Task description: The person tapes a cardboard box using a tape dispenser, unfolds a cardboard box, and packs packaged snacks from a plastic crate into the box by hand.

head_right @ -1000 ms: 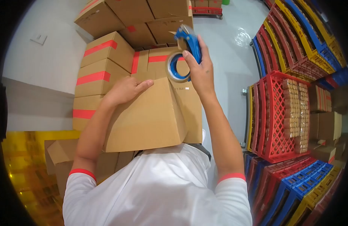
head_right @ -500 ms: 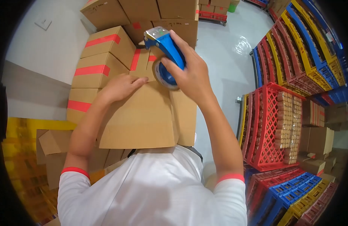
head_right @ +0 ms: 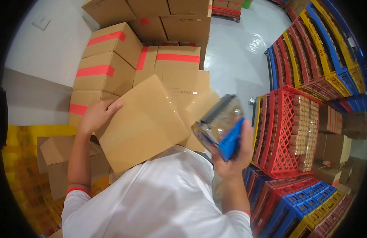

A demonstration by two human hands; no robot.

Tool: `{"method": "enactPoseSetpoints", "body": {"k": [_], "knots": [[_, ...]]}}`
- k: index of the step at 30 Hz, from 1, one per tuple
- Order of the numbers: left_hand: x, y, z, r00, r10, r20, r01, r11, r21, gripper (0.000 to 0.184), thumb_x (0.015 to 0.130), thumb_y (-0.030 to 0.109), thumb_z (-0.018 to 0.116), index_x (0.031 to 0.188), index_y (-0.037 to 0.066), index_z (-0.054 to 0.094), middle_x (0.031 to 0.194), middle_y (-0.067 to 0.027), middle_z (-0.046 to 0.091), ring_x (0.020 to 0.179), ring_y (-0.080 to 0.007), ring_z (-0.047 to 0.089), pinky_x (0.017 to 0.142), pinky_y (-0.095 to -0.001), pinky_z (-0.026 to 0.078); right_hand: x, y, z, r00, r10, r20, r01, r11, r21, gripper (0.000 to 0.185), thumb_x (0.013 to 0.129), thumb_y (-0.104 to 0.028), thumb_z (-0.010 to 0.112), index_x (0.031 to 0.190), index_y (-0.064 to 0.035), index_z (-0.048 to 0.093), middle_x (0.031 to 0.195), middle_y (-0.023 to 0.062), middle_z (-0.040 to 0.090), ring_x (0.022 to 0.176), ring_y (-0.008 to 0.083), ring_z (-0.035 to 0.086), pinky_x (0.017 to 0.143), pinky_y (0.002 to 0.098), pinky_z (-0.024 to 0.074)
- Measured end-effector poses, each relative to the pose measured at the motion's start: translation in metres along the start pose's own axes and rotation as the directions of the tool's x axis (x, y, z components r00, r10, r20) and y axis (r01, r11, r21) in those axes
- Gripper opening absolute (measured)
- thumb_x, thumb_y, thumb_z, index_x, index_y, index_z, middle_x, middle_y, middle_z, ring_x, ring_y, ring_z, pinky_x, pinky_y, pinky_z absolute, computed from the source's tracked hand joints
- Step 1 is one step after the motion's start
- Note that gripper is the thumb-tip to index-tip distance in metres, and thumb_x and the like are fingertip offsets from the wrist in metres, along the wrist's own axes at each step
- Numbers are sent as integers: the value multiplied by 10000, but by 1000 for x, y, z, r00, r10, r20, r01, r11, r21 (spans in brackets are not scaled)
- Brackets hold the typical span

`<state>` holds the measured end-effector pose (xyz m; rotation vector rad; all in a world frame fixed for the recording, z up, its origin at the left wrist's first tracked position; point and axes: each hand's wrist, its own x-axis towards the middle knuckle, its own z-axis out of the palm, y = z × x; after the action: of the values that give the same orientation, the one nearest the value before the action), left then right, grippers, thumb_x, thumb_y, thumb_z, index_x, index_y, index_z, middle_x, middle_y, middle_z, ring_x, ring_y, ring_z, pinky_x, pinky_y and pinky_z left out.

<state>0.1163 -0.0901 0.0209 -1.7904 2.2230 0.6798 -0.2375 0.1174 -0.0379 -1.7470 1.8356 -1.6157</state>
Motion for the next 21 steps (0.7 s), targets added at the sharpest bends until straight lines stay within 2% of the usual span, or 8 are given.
{"method": "enactPoseSetpoints", "body": {"k": [5,10,14,15,17,19,20,21], "knots": [[-14,-20,10,993,-95,-77,94,996,-9,675,1053,604,494,989,-23,734,819,-282,654,797,-447,623,745,-503,486,0,-5,3,948,-2,-319,33,995,92,1084,939,-567,735,1650,33,180,1654,245,310,1489,385,409,1194,522,401],[-16,-21,11,988,-110,-107,116,992,56,685,1056,619,469,991,-3,749,856,-258,704,863,-452,664,777,-507,515,-3,22,46,961,-266,73,265,964,22,978,928,-316,806,1631,58,239,1551,250,457,1399,351,496,1185,461,372],[-23,-5,15,927,99,-362,-134,988,-72,637,1084,580,437,1329,30,645,1222,-239,694,1141,-408,651,967,-462,514,15,4,46,983,-129,127,121,990,75,925,934,-190,782,1629,73,232,1576,258,444,1391,349,507,1191,461,376],[-26,9,14,822,216,-527,-316,943,-105,663,1096,575,414,1458,45,580,1381,-230,655,1286,-383,622,1063,-436,492,19,-2,42,984,-89,155,77,994,80,916,937,-172,773,1629,76,228,1585,260,437,1392,349,509,1192,463,378],[-36,40,-2,857,367,-362,-504,742,-442,716,1117,560,379,1536,-10,489,1561,-186,538,1450,-318,507,1193,-438,388,26,-11,34,938,-329,105,320,943,97,916,893,-150,786,1613,75,268,1560,262,457,1363,374,527,1159,475,416],[-44,66,-3,832,497,-246,-471,397,-788,632,1137,474,410,1565,13,473,1554,-184,539,1432,-291,521,1196,-429,396,36,-25,31,869,-492,51,488,870,73,924,834,-126,809,1594,69,321,1504,272,507,1291,407,580,1092,488,485],[-49,78,-3,835,488,-253,-471,399,-787,632,1137,474,410,1565,13,473,1554,-184,539,1432,-291,521,1196,-429,396,40,-31,30,872,-468,141,476,879,-25,912,781,-103,821,1565,55,384,1422,278,557,1193,428,618,1011,501,523],[-54,88,-3,825,542,-159,-260,114,-959,598,1138,450,428,1543,17,507,1527,-155,568,1403,-257,543,1190,-404,399,42,-33,30,873,-432,226,466,876,-127,905,727,-79,832,1537,41,447,1340,284,607,1094,448,656,930,515,561]]}}
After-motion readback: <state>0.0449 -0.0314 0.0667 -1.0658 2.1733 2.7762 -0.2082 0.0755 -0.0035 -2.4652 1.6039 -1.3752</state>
